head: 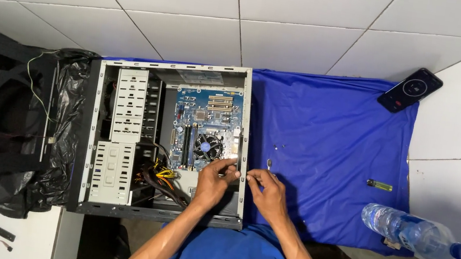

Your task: The person assembles a desktop computer by installing the motherboard and power supply unit into a computer case. They use a screwdriver to secure the motherboard and connect various cables to the board and power supply.

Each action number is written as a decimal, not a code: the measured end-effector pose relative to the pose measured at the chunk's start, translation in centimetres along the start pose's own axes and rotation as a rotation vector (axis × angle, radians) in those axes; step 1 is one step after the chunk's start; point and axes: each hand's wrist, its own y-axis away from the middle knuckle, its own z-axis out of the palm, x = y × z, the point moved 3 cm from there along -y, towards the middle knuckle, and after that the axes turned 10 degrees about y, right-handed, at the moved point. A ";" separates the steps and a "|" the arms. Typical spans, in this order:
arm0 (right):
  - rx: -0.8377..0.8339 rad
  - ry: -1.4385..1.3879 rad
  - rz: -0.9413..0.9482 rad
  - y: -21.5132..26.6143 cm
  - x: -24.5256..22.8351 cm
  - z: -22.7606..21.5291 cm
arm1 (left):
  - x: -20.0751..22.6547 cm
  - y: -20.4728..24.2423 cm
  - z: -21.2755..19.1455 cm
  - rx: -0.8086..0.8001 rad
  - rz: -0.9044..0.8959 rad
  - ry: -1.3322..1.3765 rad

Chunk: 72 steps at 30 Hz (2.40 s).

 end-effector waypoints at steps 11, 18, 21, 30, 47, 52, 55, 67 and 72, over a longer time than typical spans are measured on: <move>-0.112 -0.186 0.137 -0.4 0.5 -0.1 | -0.1 -0.4 -0.3 -0.013 -0.042 -0.037; -0.191 -0.299 0.223 -0.8 0.0 -0.4 | -0.6 -0.5 -0.3 -0.015 -0.057 -0.056; -0.187 -0.299 0.243 -0.6 -0.2 -0.4 | 0.4 -0.4 -0.4 -0.013 -0.041 -0.080; -0.190 -0.260 0.307 -0.2 0.1 -0.3 | 2.1 0.3 0.1 -0.017 -0.100 -0.087; -0.205 -0.372 0.372 0.2 1.2 0.6 | 1.8 0.1 0.0 -0.027 -0.103 -0.075; -0.229 -0.391 0.380 0.1 2.0 1.1 | 1.9 0.1 0.0 -0.029 -0.108 -0.067; -0.234 -0.467 0.367 0.2 2.7 1.8 | 2.2 0.0 0.1 -0.037 -0.116 -0.070; -0.195 -0.551 0.464 0.3 1.2 0.1 | 1.5 -0.8 -0.9 -0.105 -0.161 -0.056; -0.146 -0.710 0.622 0.7 1.3 1.1 | 0.4 -1.1 -0.4 -0.126 -0.183 0.034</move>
